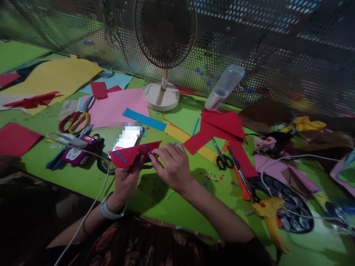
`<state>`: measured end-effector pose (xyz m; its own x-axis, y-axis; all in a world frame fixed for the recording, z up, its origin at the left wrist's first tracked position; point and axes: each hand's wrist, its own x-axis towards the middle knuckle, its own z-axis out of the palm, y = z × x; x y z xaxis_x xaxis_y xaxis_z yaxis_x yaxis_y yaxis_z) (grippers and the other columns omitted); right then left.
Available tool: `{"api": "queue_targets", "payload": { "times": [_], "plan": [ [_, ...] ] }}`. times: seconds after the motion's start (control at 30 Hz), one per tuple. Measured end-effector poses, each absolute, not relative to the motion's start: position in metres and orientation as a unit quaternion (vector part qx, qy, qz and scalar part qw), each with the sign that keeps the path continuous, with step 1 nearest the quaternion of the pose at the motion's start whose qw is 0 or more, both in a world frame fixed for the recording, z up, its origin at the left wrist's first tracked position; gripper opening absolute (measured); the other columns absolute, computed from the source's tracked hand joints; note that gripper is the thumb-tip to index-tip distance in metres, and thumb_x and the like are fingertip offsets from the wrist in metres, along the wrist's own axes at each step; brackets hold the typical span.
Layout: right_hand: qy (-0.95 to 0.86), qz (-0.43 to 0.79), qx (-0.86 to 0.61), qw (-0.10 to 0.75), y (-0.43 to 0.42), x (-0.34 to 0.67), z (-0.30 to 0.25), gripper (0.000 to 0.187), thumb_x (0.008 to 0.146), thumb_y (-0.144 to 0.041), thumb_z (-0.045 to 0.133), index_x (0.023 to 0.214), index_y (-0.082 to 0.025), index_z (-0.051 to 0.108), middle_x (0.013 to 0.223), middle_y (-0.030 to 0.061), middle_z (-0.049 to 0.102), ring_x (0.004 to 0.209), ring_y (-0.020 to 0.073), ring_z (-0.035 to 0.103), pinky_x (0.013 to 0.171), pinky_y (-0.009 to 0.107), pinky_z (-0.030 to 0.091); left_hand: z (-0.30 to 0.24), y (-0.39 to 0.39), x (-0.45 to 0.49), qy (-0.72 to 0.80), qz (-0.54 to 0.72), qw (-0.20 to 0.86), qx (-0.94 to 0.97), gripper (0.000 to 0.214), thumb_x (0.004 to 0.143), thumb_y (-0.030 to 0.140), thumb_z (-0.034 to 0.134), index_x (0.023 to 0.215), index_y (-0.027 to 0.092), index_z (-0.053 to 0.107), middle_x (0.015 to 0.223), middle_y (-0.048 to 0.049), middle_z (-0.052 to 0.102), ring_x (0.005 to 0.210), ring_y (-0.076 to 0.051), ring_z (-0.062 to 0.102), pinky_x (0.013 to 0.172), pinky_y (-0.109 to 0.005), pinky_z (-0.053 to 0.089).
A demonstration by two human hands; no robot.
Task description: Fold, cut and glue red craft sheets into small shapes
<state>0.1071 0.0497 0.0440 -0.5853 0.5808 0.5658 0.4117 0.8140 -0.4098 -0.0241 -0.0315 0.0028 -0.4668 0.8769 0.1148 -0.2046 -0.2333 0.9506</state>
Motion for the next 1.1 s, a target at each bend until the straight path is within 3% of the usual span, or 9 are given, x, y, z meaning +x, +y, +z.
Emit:
{"api": "queue_targets", "payload": {
  "times": [0.53, 0.77, 1.1],
  "plan": [
    [-0.860, 0.160, -0.321, 0.363, 0.044, 0.103, 0.044, 0.006, 0.089, -0.023, 0.057, 0.087, -0.023, 0.063, 0.081, 0.0038, 0.069, 0.078, 0.0191, 0.060, 0.073, 0.036, 0.042, 0.001, -0.031, -0.023, 0.499, 0.709, 0.372, 0.333, 0.019, 0.081, 0.028, 0.070, 0.099, 0.020, 0.070, 0.099, -0.0049, 0.073, 0.087, -0.023, 0.071, 0.068, -0.035, 0.065],
    [-0.787, 0.317, -0.344, 0.403, 0.051, 0.109, 0.059, 0.004, 0.087, -0.023, 0.060, 0.084, -0.022, 0.062, 0.077, 0.0012, 0.062, 0.072, 0.0151, 0.058, 0.069, 0.032, 0.048, 0.001, -0.030, -0.026, 0.487, 0.689, 0.437, 0.311, 0.021, 0.085, 0.031, 0.066, 0.100, 0.018, 0.070, 0.094, -0.0063, 0.075, 0.083, -0.023, 0.073, 0.067, -0.033, 0.063],
    [-0.763, 0.374, -0.357, 0.387, 0.063, 0.108, 0.050, 0.008, 0.082, -0.027, 0.065, 0.088, -0.022, 0.062, 0.093, 0.0038, 0.062, 0.092, 0.0188, 0.059, 0.086, 0.037, 0.048, -0.002, -0.029, -0.026, 0.471, 0.695, 0.467, 0.277, 0.028, 0.080, 0.036, 0.071, 0.102, 0.019, 0.070, 0.096, -0.0078, 0.075, 0.087, -0.025, 0.073, 0.067, -0.034, 0.062]
  ]
}}
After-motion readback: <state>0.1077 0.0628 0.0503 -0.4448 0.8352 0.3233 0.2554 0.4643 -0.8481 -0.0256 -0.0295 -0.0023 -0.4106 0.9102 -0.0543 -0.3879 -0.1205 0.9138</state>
